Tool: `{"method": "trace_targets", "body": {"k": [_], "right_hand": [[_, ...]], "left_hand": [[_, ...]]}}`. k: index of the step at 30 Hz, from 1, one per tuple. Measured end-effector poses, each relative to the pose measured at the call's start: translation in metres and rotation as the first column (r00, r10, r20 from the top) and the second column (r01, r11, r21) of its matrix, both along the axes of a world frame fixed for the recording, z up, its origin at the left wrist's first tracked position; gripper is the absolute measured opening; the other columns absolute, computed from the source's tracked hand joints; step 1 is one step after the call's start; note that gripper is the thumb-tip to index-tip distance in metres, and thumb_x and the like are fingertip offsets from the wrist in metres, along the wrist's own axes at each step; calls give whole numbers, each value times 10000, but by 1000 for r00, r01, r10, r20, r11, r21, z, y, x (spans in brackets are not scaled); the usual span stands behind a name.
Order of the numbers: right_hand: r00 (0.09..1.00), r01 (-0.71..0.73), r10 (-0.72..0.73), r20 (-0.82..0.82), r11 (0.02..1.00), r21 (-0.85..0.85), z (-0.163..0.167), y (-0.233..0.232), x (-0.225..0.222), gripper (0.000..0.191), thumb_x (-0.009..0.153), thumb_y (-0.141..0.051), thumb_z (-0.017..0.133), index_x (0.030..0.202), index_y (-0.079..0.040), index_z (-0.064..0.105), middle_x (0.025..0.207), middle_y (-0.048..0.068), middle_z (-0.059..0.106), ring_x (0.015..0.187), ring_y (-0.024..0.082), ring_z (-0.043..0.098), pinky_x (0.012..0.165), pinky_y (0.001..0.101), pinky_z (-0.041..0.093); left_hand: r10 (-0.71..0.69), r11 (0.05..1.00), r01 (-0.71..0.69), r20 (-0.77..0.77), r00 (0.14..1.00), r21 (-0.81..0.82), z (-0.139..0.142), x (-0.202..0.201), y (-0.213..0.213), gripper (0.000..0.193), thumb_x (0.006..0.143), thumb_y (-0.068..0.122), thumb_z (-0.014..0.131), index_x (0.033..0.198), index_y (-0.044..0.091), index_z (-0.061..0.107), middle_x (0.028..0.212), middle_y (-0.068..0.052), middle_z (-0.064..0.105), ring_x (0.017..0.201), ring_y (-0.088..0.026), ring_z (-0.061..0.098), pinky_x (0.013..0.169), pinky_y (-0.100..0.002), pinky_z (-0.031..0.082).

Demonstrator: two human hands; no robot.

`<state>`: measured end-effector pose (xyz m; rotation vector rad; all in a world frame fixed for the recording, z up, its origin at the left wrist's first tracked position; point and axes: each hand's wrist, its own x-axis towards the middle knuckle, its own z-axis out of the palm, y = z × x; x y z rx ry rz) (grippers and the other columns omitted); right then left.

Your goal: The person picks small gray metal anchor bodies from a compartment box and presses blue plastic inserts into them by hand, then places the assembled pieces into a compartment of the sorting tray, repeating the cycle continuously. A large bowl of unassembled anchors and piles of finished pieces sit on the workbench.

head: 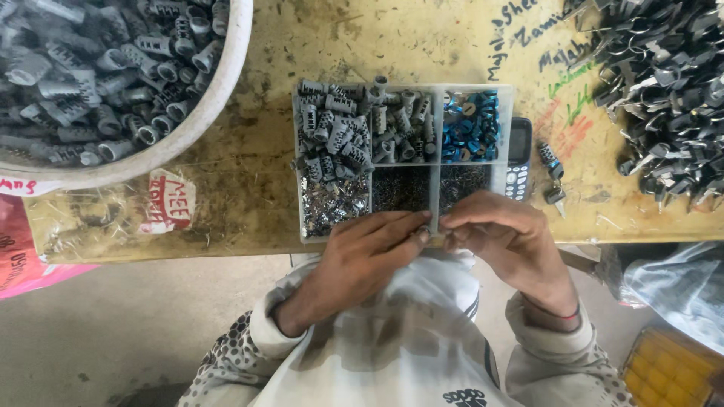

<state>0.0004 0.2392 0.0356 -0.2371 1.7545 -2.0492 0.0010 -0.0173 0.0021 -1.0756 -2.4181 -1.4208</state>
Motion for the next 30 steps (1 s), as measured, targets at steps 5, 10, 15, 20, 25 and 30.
{"method": "trace_targets", "body": {"k": [5, 10, 15, 20, 25, 30], "right_hand": [[988, -2, -7, 157, 998, 55, 0, -1, 0, 284, 972, 85, 597, 1241, 8, 547, 987, 129, 751, 840, 202, 782, 697, 310, 668], [985, -66, 46, 168, 991, 114, 0, -6, 3, 176, 1017, 35, 532, 1191, 53, 551, 936, 187, 736, 767, 229, 767, 616, 336, 645], [926, 8, 21, 377, 997, -75, -14, -20, 10, 150, 1049, -12, 535, 1119, -1, 402, 801, 181, 708, 614, 209, 723, 497, 318, 583], [969, -89, 68, 239, 993, 80, -23, -19, 17, 196, 1056, -8, 561, 1171, -24, 403, 964, 97, 561, 827, 122, 571, 642, 285, 509], [942, 68, 35, 333, 954, -291, -22, -41, 28, 287, 1104, -88, 553, 1253, -64, 308, 1043, 47, 474, 809, 95, 527, 625, 227, 470], [931, 19, 45, 363, 985, -170, -10, -13, 26, 319, 1029, -220, 571, 1271, -74, 423, 1111, 94, 591, 838, 160, 619, 642, 269, 525]], "left_hand": [[-28, 995, 18, -94, 995, -101, 10, -5, 0, 223, 921, 98, 717, 1114, 49, 617, 1297, -155, 684, 1154, -299, 710, 923, -403, 635], [-52, 995, 41, -119, 992, -89, 16, -6, -5, 258, 917, 95, 715, 1154, 39, 628, 1304, -159, 660, 1161, -298, 695, 945, -409, 626], [-56, 995, 42, -158, 986, -92, 13, -3, -10, 259, 917, 80, 725, 1149, 18, 631, 1366, -187, 623, 1198, -311, 690, 969, -412, 625], [-58, 998, 55, -174, 983, -22, 0, 0, -8, 326, 921, 55, 759, 1204, 14, 602, 1338, -206, 657, 1203, -333, 692, 1019, -450, 625], [81, 946, -146, 226, 971, 289, -3, 17, 12, 498, 905, 77, 829, 1338, 2, 595, 1170, -76, 770, 989, -215, 716, 840, -338, 595], [102, 956, -146, 180, 978, 256, -1, 26, 14, 379, 844, 128, 851, 1196, 60, 727, 1130, -69, 771, 987, -219, 712, 834, -329, 591]]}}
